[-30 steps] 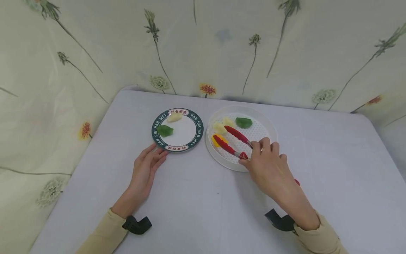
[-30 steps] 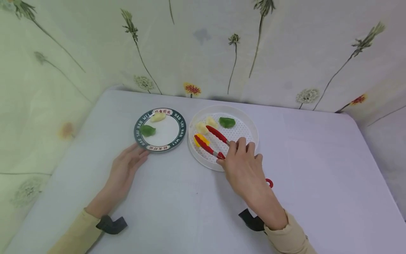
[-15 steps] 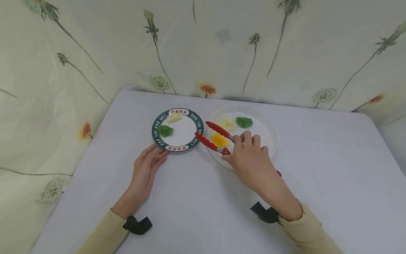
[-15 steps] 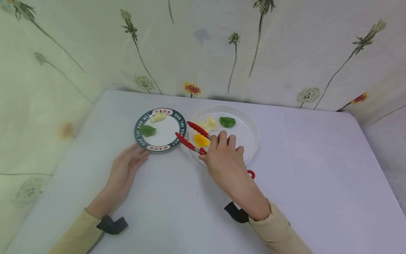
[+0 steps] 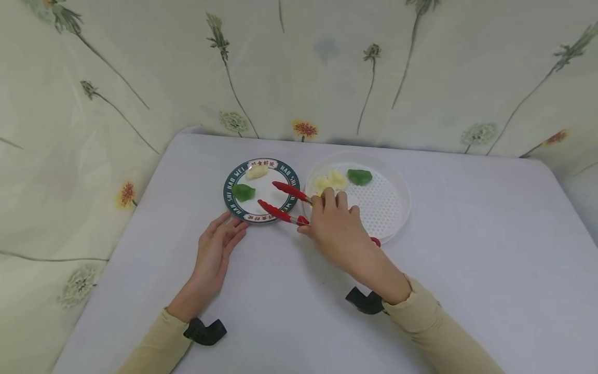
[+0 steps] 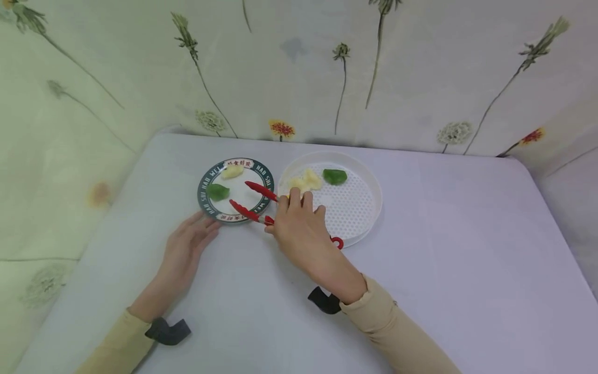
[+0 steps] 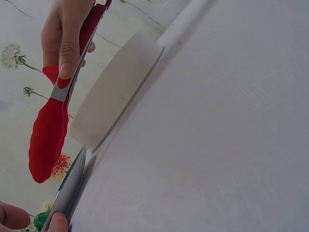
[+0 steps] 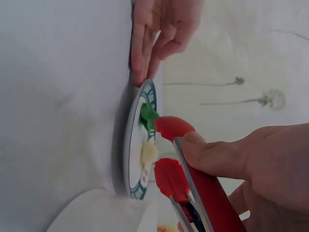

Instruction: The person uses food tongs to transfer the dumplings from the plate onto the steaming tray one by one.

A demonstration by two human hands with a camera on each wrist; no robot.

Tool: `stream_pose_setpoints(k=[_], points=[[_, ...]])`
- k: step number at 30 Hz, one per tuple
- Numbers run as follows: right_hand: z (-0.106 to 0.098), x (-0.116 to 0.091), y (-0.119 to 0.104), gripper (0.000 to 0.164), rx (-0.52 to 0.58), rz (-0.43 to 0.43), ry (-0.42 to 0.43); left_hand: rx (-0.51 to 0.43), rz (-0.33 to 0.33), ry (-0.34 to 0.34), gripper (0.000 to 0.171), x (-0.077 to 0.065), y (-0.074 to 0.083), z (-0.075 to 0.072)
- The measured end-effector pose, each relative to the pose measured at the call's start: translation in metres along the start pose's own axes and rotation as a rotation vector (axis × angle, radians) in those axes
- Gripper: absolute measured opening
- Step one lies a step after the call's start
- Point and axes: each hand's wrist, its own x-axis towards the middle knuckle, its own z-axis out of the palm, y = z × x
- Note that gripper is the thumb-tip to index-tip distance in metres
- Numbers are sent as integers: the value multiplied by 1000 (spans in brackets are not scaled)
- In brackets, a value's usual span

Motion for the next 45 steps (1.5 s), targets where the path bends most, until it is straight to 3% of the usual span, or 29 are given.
stream_pose_setpoints(k=[11, 26, 45], points=[[6, 20, -19, 61, 9, -58, 20, 11, 0, 4, 54, -1, 0, 1], [25, 48, -38, 62, 6, -37, -50, 8, -1, 18, 54, 0, 0, 1], [38, 51, -42, 58, -2, -50, -32, 7, 14, 23, 52, 1, -3, 2]])
